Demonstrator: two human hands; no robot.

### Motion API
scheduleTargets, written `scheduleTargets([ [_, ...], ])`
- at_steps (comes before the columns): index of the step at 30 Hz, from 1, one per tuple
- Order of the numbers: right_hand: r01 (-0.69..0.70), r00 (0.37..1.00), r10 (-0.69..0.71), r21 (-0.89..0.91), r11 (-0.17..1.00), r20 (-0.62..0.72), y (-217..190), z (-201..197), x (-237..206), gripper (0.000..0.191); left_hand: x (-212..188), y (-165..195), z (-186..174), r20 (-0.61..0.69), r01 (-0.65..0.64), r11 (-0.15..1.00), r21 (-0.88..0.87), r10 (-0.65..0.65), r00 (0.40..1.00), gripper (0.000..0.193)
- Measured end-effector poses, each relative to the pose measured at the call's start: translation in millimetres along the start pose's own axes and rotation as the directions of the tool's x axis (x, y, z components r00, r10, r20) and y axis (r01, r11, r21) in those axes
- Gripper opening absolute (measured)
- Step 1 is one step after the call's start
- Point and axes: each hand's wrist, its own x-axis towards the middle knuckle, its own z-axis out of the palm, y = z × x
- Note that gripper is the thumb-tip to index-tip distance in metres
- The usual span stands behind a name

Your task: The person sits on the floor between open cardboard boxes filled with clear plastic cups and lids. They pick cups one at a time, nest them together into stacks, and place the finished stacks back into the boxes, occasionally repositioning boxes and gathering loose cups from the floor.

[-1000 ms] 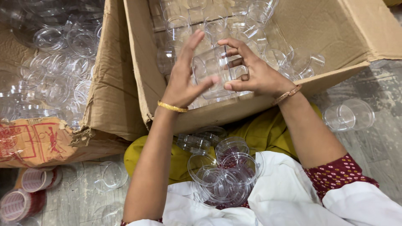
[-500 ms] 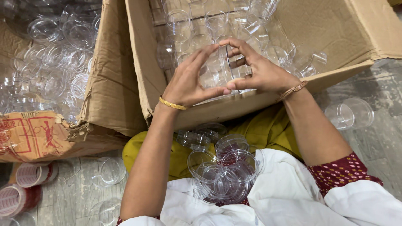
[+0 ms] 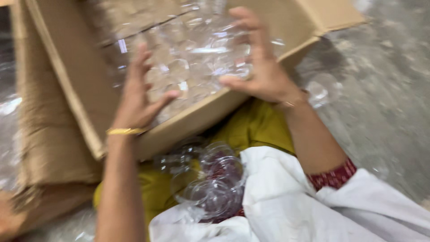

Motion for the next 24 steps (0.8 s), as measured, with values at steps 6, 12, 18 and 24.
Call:
scheduleTargets([
  [6, -0.331, 0.829, 0.043, -0.427, 0.841, -0.558, 57.4, -138.5, -153.7, 0.098, 0.7, 8.9, 2.3, 0.055, -0.027, 0.979, 0.201, 0.016, 0.998, 0.086],
  [12, -0.544, 0.828, 0.268, -0.593, 0.594, -0.492, 151.7, -143.3, -204.4, 0.094, -1.7, 16.7, 4.9, 0.020, -0.038, 0.976, 0.215, 0.034, 0.999, 0.073],
  [18, -0.656, 0.755, 0.452, -0.551, 0.516, -0.475, 185.8, -135.7, -198.3, 0.084, -0.1, 17.6, 6.1, 0.037, 0.023, 0.985, 0.172, -0.030, 0.999, 0.059],
  [24, -0.578, 0.816, 0.382, -0.600, 0.553, -0.434, 198.4, -139.7, -196.5, 0.085, 0.9, 16.7, 5.7, 0.071, 0.073, 0.985, 0.154, -0.084, 0.994, 0.053],
])
